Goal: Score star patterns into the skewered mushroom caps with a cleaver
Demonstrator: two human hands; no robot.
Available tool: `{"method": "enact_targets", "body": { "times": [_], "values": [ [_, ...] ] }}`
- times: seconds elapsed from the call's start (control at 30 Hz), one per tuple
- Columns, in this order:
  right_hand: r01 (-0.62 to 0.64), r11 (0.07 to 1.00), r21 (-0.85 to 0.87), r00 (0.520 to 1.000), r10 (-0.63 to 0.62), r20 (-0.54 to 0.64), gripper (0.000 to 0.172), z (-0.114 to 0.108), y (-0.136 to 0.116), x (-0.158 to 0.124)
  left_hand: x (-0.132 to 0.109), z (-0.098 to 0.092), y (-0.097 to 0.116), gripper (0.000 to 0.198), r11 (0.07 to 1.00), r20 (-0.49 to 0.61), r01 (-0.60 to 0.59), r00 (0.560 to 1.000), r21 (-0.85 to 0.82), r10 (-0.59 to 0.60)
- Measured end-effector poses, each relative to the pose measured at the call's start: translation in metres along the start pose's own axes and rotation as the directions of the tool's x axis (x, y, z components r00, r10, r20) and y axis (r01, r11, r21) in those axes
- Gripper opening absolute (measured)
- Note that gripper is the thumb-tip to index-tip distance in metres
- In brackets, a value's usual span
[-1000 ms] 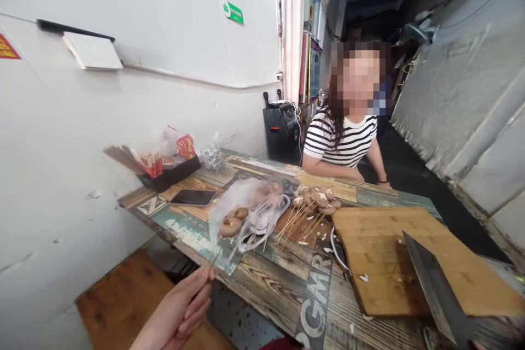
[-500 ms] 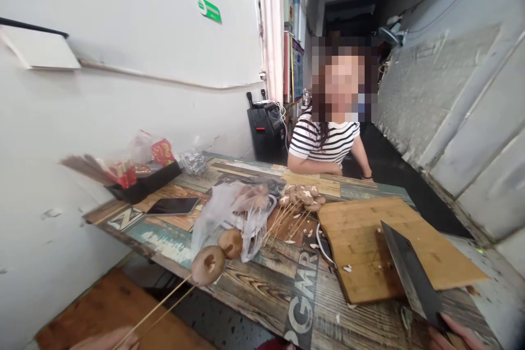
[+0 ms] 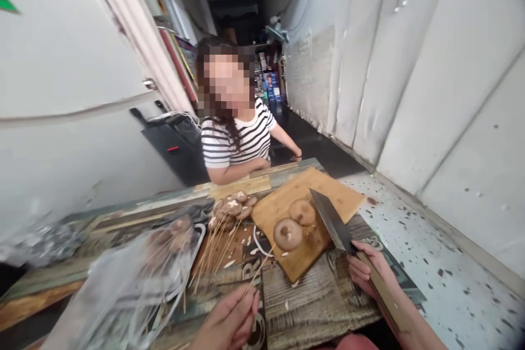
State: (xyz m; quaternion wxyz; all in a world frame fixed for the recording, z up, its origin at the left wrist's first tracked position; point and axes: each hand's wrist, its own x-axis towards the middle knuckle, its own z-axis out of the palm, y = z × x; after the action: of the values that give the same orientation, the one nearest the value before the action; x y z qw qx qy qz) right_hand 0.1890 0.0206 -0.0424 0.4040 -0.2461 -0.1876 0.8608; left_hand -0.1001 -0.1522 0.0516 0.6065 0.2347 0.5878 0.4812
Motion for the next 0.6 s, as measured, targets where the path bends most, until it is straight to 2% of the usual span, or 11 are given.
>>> {"method": "enact_targets", "body": {
  "times": [0.07,0.13,0.2,0.3,0.37,0.43,0.5,0.6],
  "values": [
    [-0.016,1.000,0.022,1.000,0.016,0.019,0.049,0.000,0.001,0.000,0.027,0.030,0.003,0.046,1.000,0.076,-0.025,0.997,0.014,0.024],
    [-0.045,0.999,0.030,0.998,0.044,0.039,0.050,-0.001,0.002,-0.001,0.050,0.052,-0.002,0.050,0.998,0.058,-0.064,0.996,-0.001,0.064],
    [-0.066,0.997,0.034,0.996,0.065,0.054,0.051,-0.002,0.002,-0.001,0.065,0.066,-0.011,0.055,0.997,0.032,-0.076,0.997,0.033,0.075],
    [-0.091,0.995,0.032,0.994,0.089,0.068,0.052,-0.004,0.003,-0.001,0.072,0.073,-0.023,0.056,0.959,0.104,-0.023,0.995,0.282,-0.006],
    [-0.109,0.994,0.026,0.992,0.107,0.074,0.053,-0.005,0.003,-0.001,0.070,0.073,-0.026,0.051,0.870,0.169,-0.084,0.986,0.485,0.000],
    [-0.119,0.993,0.019,0.990,0.118,0.074,0.053,-0.006,0.003,-0.001,0.066,0.073,-0.021,0.041,0.728,0.222,-0.235,0.968,0.645,0.116],
    [-0.119,0.993,0.012,0.991,0.118,0.064,0.052,-0.007,0.003,0.000,0.063,0.074,-0.011,0.036,0.548,0.264,-0.332,0.943,0.768,0.201],
    [-0.108,0.994,0.000,0.993,0.107,0.041,0.052,-0.007,0.004,0.001,0.073,0.078,0.015,0.031,0.335,0.281,-0.370,0.917,0.867,0.284]
  ]
}}
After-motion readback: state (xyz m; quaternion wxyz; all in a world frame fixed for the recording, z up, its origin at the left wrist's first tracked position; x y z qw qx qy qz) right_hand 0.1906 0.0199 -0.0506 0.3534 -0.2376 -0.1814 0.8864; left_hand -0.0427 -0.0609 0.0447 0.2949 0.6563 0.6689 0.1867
